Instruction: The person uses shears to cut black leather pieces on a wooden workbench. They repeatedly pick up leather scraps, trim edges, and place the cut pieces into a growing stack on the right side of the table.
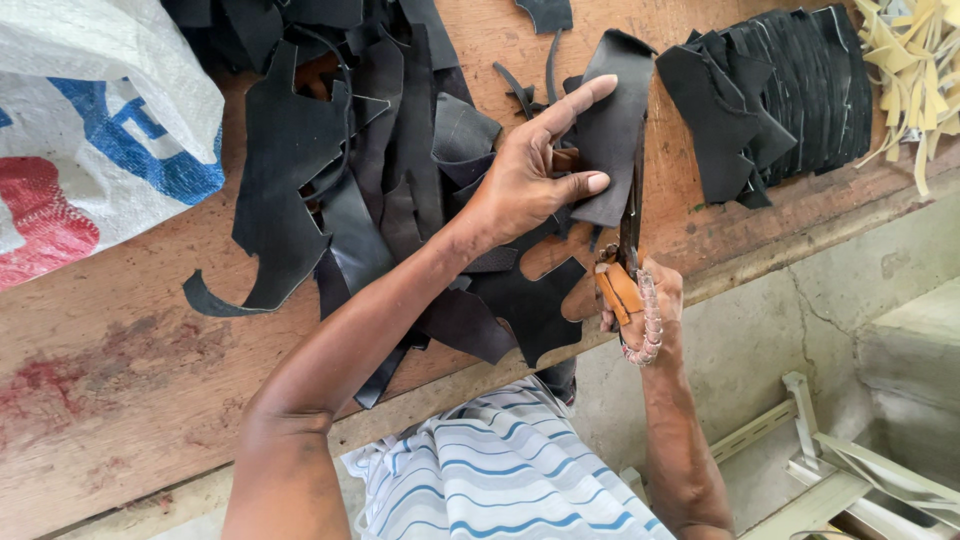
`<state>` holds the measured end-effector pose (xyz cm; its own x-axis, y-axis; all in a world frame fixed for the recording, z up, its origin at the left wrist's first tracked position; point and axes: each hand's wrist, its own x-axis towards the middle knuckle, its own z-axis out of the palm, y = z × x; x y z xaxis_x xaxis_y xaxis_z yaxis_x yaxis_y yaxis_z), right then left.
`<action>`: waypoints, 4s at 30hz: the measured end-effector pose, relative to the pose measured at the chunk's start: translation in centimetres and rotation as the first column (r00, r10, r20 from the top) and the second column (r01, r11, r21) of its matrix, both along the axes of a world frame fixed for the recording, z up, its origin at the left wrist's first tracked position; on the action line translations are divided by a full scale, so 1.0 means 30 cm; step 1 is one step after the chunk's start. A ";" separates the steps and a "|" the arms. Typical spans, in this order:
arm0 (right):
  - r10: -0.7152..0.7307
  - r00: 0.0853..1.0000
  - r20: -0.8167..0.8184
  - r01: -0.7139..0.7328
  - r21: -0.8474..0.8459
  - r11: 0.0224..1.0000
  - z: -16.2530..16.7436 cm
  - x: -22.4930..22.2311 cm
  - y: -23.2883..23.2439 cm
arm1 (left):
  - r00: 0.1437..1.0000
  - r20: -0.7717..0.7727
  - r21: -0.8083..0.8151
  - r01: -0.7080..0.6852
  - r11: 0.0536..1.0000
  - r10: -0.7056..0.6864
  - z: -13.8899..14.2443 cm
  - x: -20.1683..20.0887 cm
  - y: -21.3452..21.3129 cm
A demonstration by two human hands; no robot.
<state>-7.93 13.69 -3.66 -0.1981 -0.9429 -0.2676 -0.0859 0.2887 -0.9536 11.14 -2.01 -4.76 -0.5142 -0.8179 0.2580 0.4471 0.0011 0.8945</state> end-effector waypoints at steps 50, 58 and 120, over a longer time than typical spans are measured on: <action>-0.029 0.994 0.101 0.024 0.044 0.999 0.009 -0.020 -0.035 | 0.975 -0.113 0.078 0.202 0.976 -0.193 0.014 0.023 -0.023; -0.011 1.000 -0.005 0.011 0.095 0.995 -0.008 -0.026 -0.023 | 0.990 -0.105 0.302 0.119 0.946 -0.091 0.036 0.010 -0.021; 0.127 0.973 -0.194 -0.183 -0.305 0.935 -0.053 -0.051 -0.052 | 0.940 -0.330 0.570 0.273 0.775 -0.088 0.031 -0.091 0.090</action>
